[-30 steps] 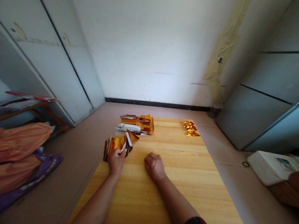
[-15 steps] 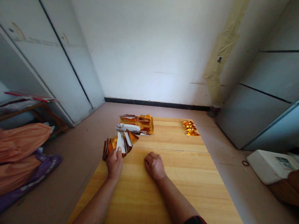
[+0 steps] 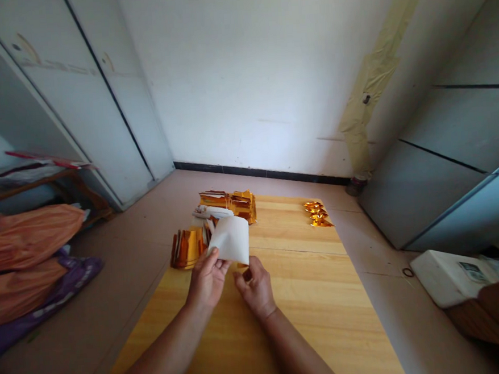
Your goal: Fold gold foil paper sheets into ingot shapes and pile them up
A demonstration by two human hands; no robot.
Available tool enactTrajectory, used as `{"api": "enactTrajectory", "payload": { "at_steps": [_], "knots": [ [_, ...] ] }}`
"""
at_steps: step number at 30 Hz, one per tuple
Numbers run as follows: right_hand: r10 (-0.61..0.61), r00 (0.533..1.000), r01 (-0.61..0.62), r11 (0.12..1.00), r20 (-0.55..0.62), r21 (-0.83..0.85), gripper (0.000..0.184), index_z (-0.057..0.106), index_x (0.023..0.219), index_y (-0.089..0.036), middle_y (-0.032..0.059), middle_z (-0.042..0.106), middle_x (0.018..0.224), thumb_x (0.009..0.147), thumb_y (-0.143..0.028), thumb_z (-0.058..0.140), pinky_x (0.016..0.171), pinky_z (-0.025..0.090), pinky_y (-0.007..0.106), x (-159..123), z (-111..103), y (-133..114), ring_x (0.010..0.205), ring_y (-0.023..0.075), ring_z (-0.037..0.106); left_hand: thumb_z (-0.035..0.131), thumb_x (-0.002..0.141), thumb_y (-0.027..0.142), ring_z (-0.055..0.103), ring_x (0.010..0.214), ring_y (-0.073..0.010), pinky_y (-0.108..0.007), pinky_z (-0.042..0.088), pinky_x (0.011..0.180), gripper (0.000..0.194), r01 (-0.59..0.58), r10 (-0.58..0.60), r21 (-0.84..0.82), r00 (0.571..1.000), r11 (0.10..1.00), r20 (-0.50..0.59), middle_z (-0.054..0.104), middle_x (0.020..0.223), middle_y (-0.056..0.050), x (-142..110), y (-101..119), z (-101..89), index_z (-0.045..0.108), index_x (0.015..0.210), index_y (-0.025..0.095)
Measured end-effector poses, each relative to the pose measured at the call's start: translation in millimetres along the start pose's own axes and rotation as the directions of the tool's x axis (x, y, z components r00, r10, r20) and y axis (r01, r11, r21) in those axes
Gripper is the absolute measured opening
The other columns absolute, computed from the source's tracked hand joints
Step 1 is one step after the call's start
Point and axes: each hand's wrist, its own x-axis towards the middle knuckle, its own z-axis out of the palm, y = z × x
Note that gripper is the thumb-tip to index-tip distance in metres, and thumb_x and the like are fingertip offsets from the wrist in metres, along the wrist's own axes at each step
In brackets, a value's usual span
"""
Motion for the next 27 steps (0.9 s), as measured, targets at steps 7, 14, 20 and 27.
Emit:
{"api": "enactTrajectory", "payload": {
  "at_steps": [7, 14, 20, 27],
  "knots": [
    [0.286, 0.957, -0.262, 0.926, -0.05, 0.271, 0.039, 0.045, 0.103, -0.019, -0.0062, 0.056, 0.06, 0.066, -0.025, 0.057, 0.048, 0.041, 0.022, 2, -2, -6, 0.048, 0.0115, 0.05, 0.077, 0.054, 0.023, 0.061, 0.067, -0.013, -0.023, 0.046, 0.06, 0.031, 0.152, -0.156, 0.07, 0.986, 0.986, 0.054, 0.067, 0.076, -0.003, -16, -20, -2.2, 0.063, 0.079, 0.013],
    [0.409, 0.901, -0.339, 0.462, 0.142, 0.82, 0.071, 0.036, 0.128, -0.029, 0.0009, 0.065, 0.095, 0.062, -0.028, 0.062, 0.073, 0.052, 0.04, 9, -37, 0, 0.086, 0.0197, 0.063, 0.077, 0.05, 0.023, 0.058, 0.063, -0.0123, -0.021, 0.041, 0.054, 0.031, 0.197, -0.199, 0.16, 0.98, 0.967, -0.003, 0.067, 0.072, -0.004, -22, -31, -8.3, 0.064, 0.075, 0.011],
    [0.551, 0.834, -0.3, 0.468, -0.01, 0.831, 0.084, 0.021, 0.137, -0.034, -0.0051, 0.065, 0.082, 0.067, -0.032, 0.069, 0.068, 0.052, 0.031, 17, -34, 25, 0.075, 0.0146, 0.063, 0.074, 0.054, 0.024, 0.057, 0.059, -0.0146, -0.024, 0.041, 0.055, 0.021, 0.179, -0.205, 0.432, 0.979, 0.884, 0.014, 0.066, 0.064, -0.003, -30, -48, -16.9, 0.065, 0.069, 0.013],
    [0.423, 0.887, -0.381, 0.897, -0.186, 0.222, 0.055, 0.054, 0.118, -0.018, 0.0071, 0.063, 0.105, 0.063, -0.021, 0.059, 0.071, 0.052, 0.031, 31, -31, 68, 0.081, 0.0184, 0.062, 0.072, 0.062, 0.037, 0.062, 0.078, -0.0195, -0.026, 0.046, 0.07, 0.034, 0.046, -0.174, 0.529, 0.965, 0.847, 0.195, 0.069, 0.081, -0.006, -29, -38, -25.5, 0.067, 0.087, 0.015]
  ]
}}
